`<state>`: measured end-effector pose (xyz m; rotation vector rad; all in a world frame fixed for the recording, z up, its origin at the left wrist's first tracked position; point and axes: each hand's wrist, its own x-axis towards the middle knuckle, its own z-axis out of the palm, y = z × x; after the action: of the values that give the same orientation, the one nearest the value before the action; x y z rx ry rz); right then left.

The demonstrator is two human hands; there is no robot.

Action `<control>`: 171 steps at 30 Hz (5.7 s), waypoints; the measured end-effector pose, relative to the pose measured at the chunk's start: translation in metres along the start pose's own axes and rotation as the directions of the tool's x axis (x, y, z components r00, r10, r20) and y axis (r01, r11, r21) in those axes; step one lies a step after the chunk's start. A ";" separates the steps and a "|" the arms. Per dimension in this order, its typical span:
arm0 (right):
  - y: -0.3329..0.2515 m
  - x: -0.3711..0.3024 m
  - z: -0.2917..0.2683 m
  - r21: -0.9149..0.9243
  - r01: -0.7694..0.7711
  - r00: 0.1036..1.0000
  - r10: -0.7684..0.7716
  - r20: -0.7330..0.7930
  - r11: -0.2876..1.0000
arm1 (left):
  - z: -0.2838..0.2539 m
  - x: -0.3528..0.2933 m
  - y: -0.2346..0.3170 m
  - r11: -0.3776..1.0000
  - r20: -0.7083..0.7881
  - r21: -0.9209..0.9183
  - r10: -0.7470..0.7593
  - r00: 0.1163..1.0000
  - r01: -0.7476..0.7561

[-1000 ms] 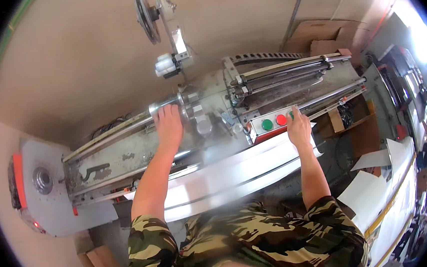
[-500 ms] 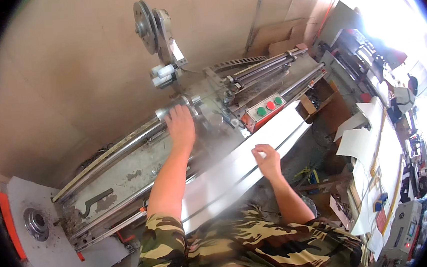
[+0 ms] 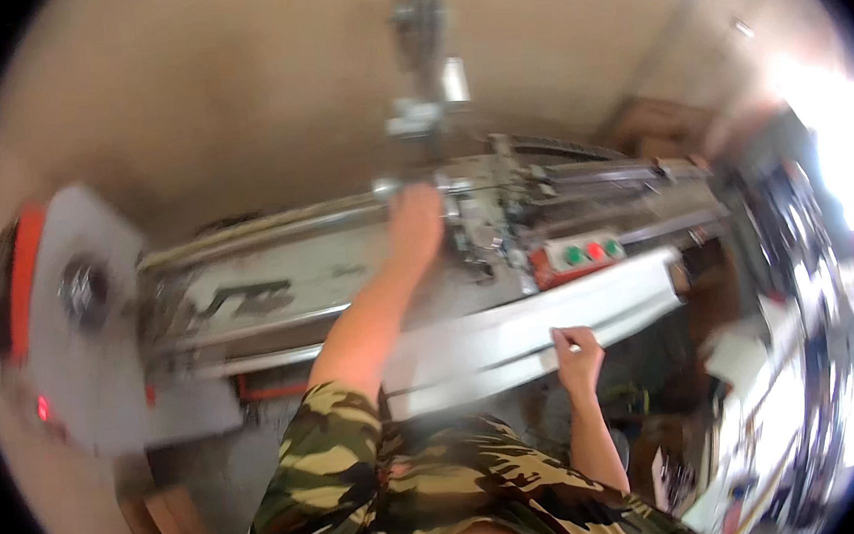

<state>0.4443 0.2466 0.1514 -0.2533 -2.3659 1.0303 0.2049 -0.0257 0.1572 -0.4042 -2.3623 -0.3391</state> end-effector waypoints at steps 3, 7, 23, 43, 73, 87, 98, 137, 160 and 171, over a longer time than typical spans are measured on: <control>0.010 0.011 0.001 0.050 -0.001 0.995 -0.004 0.096 0.999 | -0.013 -0.010 0.001 0.999 0.010 0.051 -0.014 1.000 0.013; 0.008 0.042 -0.004 0.173 -0.026 0.936 -0.037 0.351 0.985 | -0.050 0.001 0.000 0.967 0.070 0.249 -0.067 0.995 0.047; 0.034 0.156 -0.076 0.367 0.130 0.651 -0.359 0.669 0.921 | -0.068 0.011 0.002 0.918 0.148 0.326 -0.287 0.947 0.227; -0.181 0.127 0.019 -0.047 -0.959 0.157 -0.661 0.734 -0.281 | -0.196 -0.020 0.070 0.845 -0.392 -0.528 -0.334 0.857 0.087; -0.182 0.117 0.013 -0.108 -0.981 0.001 -0.567 0.824 -0.160 | -0.218 -0.026 0.094 0.996 -0.476 -0.071 0.013 0.880 -0.053; -0.176 0.118 0.008 -0.125 -0.967 0.054 -0.660 0.749 -0.221 | -0.217 -0.028 0.091 0.968 -0.399 -0.246 -0.137 0.907 0.037; -0.173 0.114 0.009 -0.099 -0.981 0.029 -0.636 0.771 -0.165 | -0.228 -0.024 0.092 0.956 -0.342 -0.292 -0.107 0.934 0.002; -0.172 0.158 0.073 0.500 0.467 0.532 -0.683 0.500 0.730 | -0.184 -0.124 -0.155 -0.100 0.130 -0.793 -0.992 0.006 0.601; -0.142 0.151 0.141 0.395 0.731 0.409 -0.821 0.400 0.556 | -0.167 -0.067 -0.255 -0.223 0.220 -0.908 -0.974 -0.049 0.356; -0.148 0.150 0.133 0.359 0.763 0.398 -0.829 0.394 0.537 | -0.178 -0.082 -0.256 -0.213 0.175 -0.899 -0.976 -0.133 0.383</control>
<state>0.2522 0.1178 0.2450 1.3040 -2.3431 0.7591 0.2734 -0.3387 0.1956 1.0968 -1.0100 -1.8902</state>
